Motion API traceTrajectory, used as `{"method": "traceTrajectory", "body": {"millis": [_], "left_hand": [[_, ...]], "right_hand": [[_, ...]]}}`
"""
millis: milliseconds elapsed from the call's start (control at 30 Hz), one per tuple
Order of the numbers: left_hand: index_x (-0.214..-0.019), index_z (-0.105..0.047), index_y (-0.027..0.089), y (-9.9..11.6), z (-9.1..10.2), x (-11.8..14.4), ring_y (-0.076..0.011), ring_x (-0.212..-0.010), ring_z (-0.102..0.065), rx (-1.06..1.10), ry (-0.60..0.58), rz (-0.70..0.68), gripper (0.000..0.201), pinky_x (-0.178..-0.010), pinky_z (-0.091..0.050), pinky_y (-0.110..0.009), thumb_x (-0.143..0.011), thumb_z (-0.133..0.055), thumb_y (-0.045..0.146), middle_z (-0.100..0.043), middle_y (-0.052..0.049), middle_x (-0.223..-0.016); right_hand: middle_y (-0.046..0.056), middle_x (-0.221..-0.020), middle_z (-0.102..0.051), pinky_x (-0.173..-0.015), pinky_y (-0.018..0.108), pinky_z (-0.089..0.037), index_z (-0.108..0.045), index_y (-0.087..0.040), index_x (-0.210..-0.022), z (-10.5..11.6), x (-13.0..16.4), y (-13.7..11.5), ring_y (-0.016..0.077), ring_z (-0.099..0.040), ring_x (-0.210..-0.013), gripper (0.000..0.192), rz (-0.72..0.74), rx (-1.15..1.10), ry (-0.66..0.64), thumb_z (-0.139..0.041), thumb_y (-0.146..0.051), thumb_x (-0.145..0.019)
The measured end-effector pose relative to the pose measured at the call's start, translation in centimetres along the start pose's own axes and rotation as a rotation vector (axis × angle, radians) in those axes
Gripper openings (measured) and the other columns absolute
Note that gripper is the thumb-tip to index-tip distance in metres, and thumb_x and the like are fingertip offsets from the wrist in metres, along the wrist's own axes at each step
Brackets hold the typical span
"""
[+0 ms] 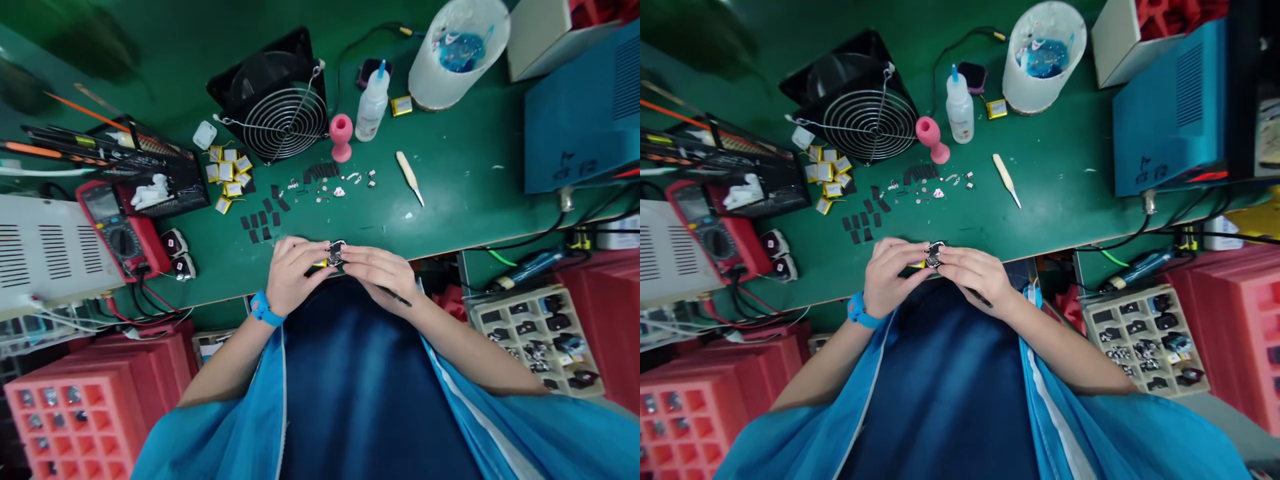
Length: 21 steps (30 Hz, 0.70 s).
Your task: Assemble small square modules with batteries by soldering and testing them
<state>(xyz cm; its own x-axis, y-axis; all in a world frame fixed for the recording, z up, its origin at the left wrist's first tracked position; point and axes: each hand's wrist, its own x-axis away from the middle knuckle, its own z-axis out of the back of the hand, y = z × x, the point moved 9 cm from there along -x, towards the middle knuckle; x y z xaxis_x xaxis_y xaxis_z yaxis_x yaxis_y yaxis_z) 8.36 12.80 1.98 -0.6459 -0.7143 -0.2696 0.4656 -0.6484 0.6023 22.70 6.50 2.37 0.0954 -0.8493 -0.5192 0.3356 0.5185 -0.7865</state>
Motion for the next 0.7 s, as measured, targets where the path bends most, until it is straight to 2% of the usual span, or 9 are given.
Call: {"method": "traceTrajectory", "body": {"millis": [100, 233, 300, 433, 533, 700], "left_hand": [[-0.106, -0.072, 0.023, 0.1, 0.0, 0.0, -0.0220, -0.094, -0.066, -0.012, -0.007, -0.006, 0.022, -0.085, -0.051, -0.039, -0.090, -0.078, 0.036, -0.079, -0.005, -0.111], [-0.104, -0.072, 0.023, 0.1, 0.1, 0.0, -0.0220, -0.093, -0.066, -0.028, -0.011, 0.001, 0.021, -0.085, -0.051, -0.039, -0.092, -0.076, 0.039, -0.079, -0.005, -0.109], [-0.104, -0.072, 0.023, 0.0, -0.1, 0.1, -0.0223, -0.094, -0.066, -0.056, -0.031, 0.020, 0.022, -0.085, -0.051, -0.040, -0.093, -0.074, 0.041, -0.079, -0.005, -0.109], [-0.104, -0.073, 0.023, 0.0, -0.1, 0.2, -0.0229, -0.095, -0.067, -0.085, -0.035, 0.017, 0.021, -0.086, -0.051, -0.040, -0.093, -0.073, 0.042, -0.079, -0.006, -0.109], [-0.105, -0.072, 0.023, 0.2, 0.1, 0.2, -0.0225, -0.095, -0.066, -0.066, -0.012, -0.003, 0.020, -0.086, -0.051, -0.040, -0.092, -0.075, 0.038, -0.079, -0.006, -0.109], [-0.106, -0.071, 0.022, 0.2, 0.1, 0.1, -0.0220, -0.095, -0.066, -0.057, 0.001, -0.007, 0.022, -0.086, -0.051, -0.039, -0.090, -0.078, 0.037, -0.079, -0.005, -0.109]], "right_hand": [[0.013, -0.112, -0.080, -0.100, 0.042, -0.064, -0.074, -0.016, -0.115, 0.5, -0.3, 0.1, 0.0252, -0.073, -0.119, 0.027, -0.052, -0.064, 0.054, -0.064, -0.003, -0.093], [0.008, -0.106, -0.081, -0.095, 0.040, -0.065, -0.076, -0.021, -0.109, 1.6, -0.6, 1.1, 0.0230, -0.078, -0.107, 0.023, -0.224, -0.137, 0.182, -0.064, -0.008, -0.095], [0.006, -0.104, -0.081, -0.093, 0.039, -0.066, -0.077, -0.022, -0.108, 1.8, -0.7, 1.4, 0.0225, -0.078, -0.105, 0.020, -0.263, -0.159, 0.187, -0.065, -0.012, -0.096], [0.009, -0.107, -0.080, -0.097, 0.040, -0.064, -0.074, -0.021, -0.115, 0.9, -1.1, 0.4, 0.0236, -0.075, -0.114, 0.022, -0.145, -0.101, 0.057, -0.066, -0.014, -0.096], [0.010, -0.109, -0.079, -0.098, 0.041, -0.064, -0.072, -0.021, -0.116, 0.7, -1.0, -0.1, 0.0241, -0.073, -0.117, 0.024, -0.067, -0.044, 0.031, -0.066, -0.011, -0.096], [0.013, -0.111, -0.078, -0.099, 0.045, -0.063, -0.070, -0.018, -0.116, 0.5, -0.7, 0.0, 0.0263, -0.072, -0.119, 0.025, -0.046, -0.047, -0.003, -0.065, -0.008, -0.095]]}}
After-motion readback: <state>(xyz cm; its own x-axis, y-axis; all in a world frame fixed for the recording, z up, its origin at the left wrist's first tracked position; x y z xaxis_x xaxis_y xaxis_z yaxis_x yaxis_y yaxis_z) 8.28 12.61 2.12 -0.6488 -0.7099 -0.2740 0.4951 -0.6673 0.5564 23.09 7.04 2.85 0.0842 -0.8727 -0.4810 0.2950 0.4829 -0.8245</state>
